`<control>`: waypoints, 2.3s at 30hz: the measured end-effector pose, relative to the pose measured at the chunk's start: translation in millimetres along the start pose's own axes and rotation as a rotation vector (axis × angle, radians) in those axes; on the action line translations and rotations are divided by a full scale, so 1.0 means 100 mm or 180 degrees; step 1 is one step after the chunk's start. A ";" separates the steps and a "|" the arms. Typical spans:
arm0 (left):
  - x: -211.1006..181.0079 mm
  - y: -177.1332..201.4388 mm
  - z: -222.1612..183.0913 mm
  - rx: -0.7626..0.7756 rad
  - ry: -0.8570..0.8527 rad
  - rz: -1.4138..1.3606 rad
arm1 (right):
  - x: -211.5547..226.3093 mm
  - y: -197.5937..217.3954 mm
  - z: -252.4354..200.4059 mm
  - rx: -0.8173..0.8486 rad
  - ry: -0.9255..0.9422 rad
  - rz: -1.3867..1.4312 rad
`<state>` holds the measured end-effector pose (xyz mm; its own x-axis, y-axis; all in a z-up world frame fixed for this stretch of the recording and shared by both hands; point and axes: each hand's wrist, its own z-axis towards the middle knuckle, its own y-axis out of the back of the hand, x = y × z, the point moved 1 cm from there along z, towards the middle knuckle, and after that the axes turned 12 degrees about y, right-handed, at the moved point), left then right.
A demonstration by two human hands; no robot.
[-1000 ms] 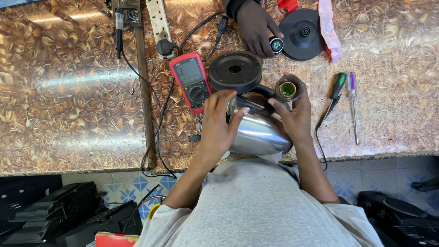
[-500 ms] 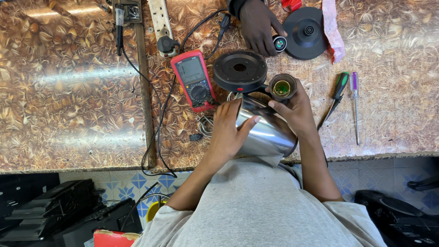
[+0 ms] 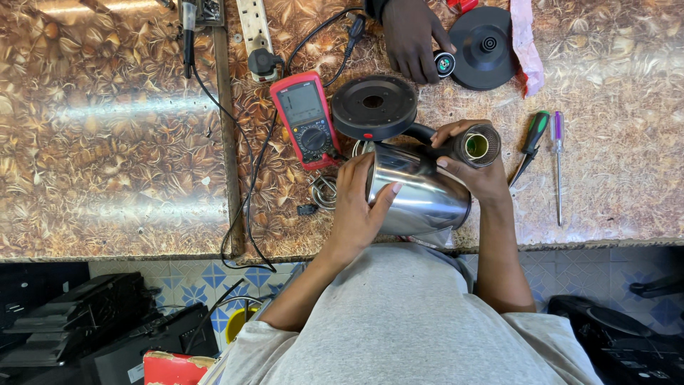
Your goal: The person disassembles a stainless steel electric kettle, removes the heating element, and uses a soldering iron to work on the kettle's power cord plug. They then reassemble the kettle by inserting the heating element back into the base.
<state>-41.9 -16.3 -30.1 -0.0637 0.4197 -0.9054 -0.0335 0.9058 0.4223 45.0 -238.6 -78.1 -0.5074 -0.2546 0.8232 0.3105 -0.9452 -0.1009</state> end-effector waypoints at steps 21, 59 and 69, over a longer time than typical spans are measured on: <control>0.29 0.02 0.48 0.0106 -0.0578 0.0018 | 0.26 0.13 -0.59 -0.0332 -0.0097 -0.0798; 0.11 0.10 0.71 0.0953 -0.1120 -0.0324 | 0.69 0.03 -0.57 -0.1333 0.0310 -0.0009; 0.43 0.95 1.18 -0.1474 -0.0335 -0.0655 | 0.52 0.10 -0.09 -0.1061 0.0609 -0.0861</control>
<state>70.1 94.2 -33.9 0.0906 0.2605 -0.9612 -0.4744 0.8599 0.1884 14.5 -262.9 -41.1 -0.6834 0.0064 0.7300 -0.1126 -0.9889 -0.0966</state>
